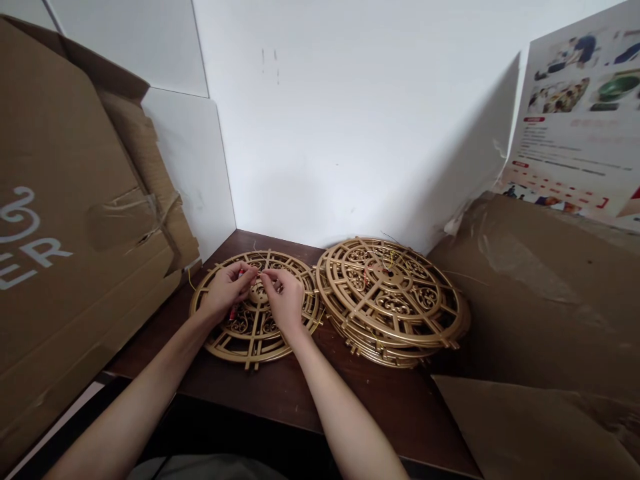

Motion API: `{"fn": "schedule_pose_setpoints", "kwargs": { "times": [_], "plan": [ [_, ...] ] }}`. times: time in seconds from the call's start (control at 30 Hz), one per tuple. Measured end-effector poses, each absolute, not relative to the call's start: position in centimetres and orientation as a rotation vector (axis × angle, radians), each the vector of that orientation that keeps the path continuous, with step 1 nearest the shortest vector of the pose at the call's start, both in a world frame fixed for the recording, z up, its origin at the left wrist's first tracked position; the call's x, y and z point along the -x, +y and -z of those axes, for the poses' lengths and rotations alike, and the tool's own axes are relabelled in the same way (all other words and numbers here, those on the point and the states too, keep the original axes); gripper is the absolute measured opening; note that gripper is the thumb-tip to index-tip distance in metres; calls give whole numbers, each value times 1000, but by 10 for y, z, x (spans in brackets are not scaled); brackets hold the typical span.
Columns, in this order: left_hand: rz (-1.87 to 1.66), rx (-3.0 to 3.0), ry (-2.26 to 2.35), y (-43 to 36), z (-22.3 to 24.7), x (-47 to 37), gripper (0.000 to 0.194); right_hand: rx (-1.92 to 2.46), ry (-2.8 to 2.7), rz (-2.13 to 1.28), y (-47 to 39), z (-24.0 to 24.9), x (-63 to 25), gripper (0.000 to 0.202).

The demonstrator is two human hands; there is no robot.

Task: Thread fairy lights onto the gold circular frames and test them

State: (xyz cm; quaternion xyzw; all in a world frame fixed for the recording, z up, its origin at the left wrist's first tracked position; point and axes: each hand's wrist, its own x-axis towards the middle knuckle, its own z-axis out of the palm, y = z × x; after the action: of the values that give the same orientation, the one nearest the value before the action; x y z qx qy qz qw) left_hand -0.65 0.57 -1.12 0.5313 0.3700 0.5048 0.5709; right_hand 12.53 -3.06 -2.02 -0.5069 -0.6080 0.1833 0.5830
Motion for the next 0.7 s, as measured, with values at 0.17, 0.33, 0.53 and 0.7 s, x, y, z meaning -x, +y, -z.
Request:
{"fn": "schedule_pose_setpoints", "kwargs": {
  "times": [0.17,0.33,0.53,0.7],
  "plan": [
    [-1172,-1322,885,5,11,7,39,1153,-1463,-378,-32,18,-123,16],
    [-1172,-1358,886,4,11,6,37,1181,-1458,-347,-32,19,-124,17],
    [-1171,-1321,872,4,12,5,39,1177,-1472,-354,-32,18,-127,18],
    [-1166,-1262,822,4,10,6,40,1212,-1386,-458,-31,16,-126,17]
  ]
}}
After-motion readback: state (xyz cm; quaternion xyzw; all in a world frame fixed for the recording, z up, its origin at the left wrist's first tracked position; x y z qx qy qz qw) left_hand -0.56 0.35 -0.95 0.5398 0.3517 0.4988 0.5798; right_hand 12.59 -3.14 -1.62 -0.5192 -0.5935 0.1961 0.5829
